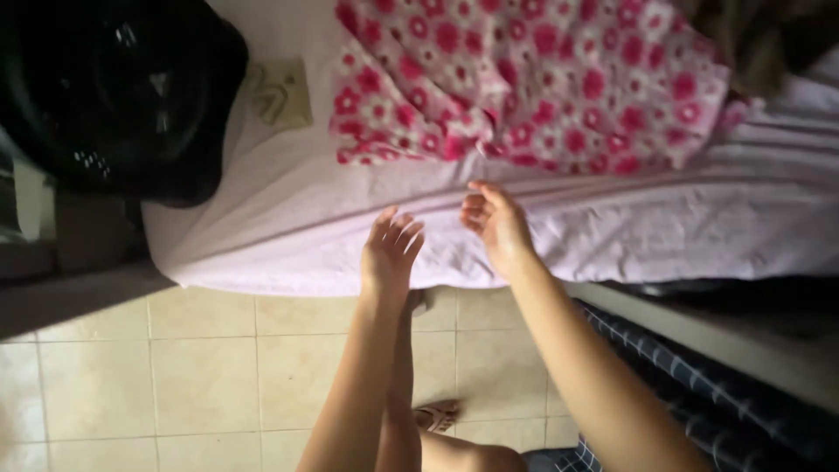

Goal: Folding a pink floral blanket and a brown blanket on a bunk bed.

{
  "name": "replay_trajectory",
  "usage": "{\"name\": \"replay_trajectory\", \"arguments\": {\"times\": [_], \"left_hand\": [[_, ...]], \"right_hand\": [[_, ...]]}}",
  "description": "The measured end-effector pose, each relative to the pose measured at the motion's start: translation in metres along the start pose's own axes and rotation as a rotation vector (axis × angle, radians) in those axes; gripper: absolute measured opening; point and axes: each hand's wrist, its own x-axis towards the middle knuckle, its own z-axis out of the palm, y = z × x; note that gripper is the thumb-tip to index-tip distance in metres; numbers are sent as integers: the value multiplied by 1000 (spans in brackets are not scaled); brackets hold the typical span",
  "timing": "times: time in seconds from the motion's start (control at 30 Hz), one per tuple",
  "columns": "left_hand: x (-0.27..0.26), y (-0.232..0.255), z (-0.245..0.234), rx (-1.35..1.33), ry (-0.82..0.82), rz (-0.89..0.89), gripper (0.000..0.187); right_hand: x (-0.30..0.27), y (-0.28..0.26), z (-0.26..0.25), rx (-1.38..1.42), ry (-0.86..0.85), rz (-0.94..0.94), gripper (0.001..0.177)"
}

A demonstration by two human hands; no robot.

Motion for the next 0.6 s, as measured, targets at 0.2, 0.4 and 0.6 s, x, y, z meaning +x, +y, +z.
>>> {"name": "replay_trajectory", "arguments": {"times": [0.2,0.4,0.6], "left_hand": [[116,13,40,1024,143,730,34],[137,43,98,1762,592,881,93],[155,47,77,1699,740,759,87]], "right_hand": [[83,-58,-7,-733,53,-415,25],[79,-107,29,-1949,42,-638,80],[78,-100,52,-2099,135,-691,93]]}}
